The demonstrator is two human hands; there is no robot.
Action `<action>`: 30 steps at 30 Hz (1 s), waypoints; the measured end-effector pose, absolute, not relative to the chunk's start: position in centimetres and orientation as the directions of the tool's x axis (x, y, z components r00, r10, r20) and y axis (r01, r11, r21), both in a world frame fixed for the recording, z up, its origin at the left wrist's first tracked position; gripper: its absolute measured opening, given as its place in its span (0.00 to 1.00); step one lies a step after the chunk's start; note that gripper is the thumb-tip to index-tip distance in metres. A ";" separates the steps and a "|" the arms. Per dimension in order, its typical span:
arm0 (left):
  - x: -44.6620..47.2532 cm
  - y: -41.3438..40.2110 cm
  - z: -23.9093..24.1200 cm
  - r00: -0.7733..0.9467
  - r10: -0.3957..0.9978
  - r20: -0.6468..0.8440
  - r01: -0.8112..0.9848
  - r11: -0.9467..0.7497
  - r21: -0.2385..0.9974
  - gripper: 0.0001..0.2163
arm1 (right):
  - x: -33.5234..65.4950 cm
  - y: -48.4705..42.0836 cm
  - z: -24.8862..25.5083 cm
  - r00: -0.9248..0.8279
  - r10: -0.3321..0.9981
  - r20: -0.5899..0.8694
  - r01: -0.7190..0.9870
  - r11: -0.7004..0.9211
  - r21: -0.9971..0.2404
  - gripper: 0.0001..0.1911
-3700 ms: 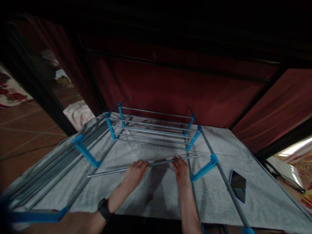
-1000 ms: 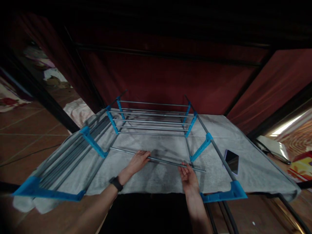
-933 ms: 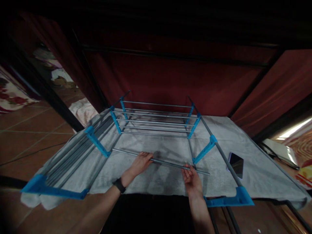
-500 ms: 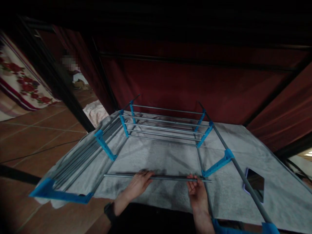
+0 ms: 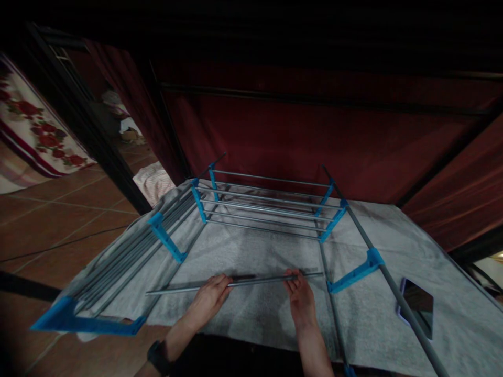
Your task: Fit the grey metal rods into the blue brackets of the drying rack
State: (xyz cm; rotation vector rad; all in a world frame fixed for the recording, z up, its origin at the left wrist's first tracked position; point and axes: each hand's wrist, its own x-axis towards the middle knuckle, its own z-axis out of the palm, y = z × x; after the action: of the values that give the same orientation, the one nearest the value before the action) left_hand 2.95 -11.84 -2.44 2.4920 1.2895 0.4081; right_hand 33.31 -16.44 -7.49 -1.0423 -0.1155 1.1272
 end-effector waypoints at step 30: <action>7.2 -13.9 -1.7 0.495 0.713 0.496 0.557 -0.699 0.449 0.12 | 30.5 -13.7 -3.7 0.332 0.881 -0.337 -0.733 0.017 -0.679 0.17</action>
State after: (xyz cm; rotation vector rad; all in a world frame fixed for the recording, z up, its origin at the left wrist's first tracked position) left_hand 7.20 -13.92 -1.71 2.5112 1.0859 0.9934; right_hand 30.54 -13.70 -3.69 -0.9050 -0.2010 1.2678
